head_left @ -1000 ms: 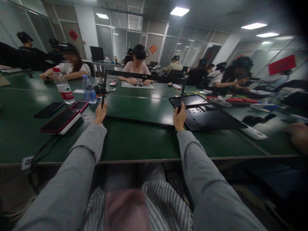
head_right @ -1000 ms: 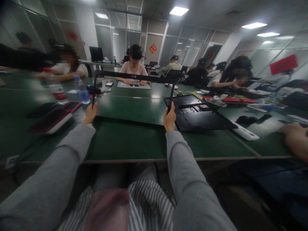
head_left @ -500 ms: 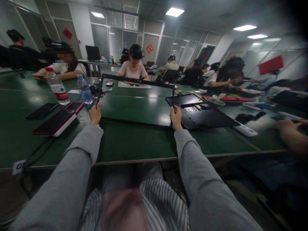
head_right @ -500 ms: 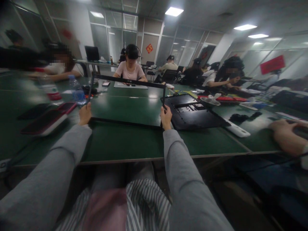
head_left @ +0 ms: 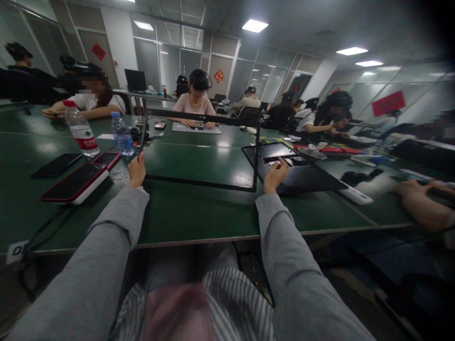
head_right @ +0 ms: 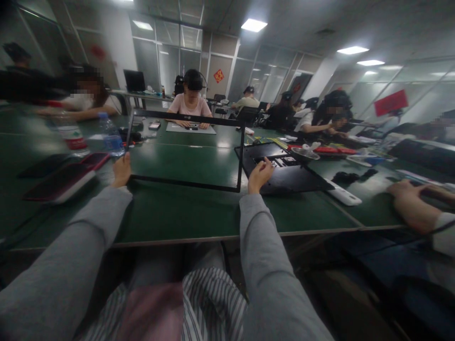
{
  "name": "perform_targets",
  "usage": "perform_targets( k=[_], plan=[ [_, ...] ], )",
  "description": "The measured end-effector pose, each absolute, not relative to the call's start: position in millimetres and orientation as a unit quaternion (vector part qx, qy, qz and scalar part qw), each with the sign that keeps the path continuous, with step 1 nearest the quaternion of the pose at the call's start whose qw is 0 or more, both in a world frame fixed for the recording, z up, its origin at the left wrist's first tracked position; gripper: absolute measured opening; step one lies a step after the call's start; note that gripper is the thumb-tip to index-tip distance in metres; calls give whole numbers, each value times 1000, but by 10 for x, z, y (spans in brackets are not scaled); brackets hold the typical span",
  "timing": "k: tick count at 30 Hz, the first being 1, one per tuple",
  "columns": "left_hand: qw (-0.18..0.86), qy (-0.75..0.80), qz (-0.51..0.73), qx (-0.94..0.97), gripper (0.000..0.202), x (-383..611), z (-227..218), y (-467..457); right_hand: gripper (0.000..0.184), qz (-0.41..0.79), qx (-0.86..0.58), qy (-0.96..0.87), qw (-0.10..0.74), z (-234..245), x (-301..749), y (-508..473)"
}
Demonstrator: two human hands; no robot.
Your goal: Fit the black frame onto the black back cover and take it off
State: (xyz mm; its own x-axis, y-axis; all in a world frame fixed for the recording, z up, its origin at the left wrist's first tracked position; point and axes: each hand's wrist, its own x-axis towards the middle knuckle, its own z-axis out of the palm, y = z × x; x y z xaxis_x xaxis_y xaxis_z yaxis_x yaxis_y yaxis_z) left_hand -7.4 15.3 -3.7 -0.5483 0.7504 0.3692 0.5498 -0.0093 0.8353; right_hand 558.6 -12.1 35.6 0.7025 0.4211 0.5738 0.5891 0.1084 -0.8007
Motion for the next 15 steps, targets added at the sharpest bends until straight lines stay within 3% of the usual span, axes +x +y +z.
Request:
perform_targets(
  k=[3,7,12,15],
  plan=[
    [94,695,538,467,49,-86,-48,169,57,-132,-733,-225,628,354,5890,-279],
    [85,696,531,476,49,-95,-59,200,79,-93,-763,-93,633,263,6191,-391],
    [84,718,502,474,53,-85,-42,216,77,-101,-800,-40,590,226,6269,-380],
    [74,735,481,471,50,-74,-18,211,77,-33,-823,-17,567,178,6313,-406]
  ],
)
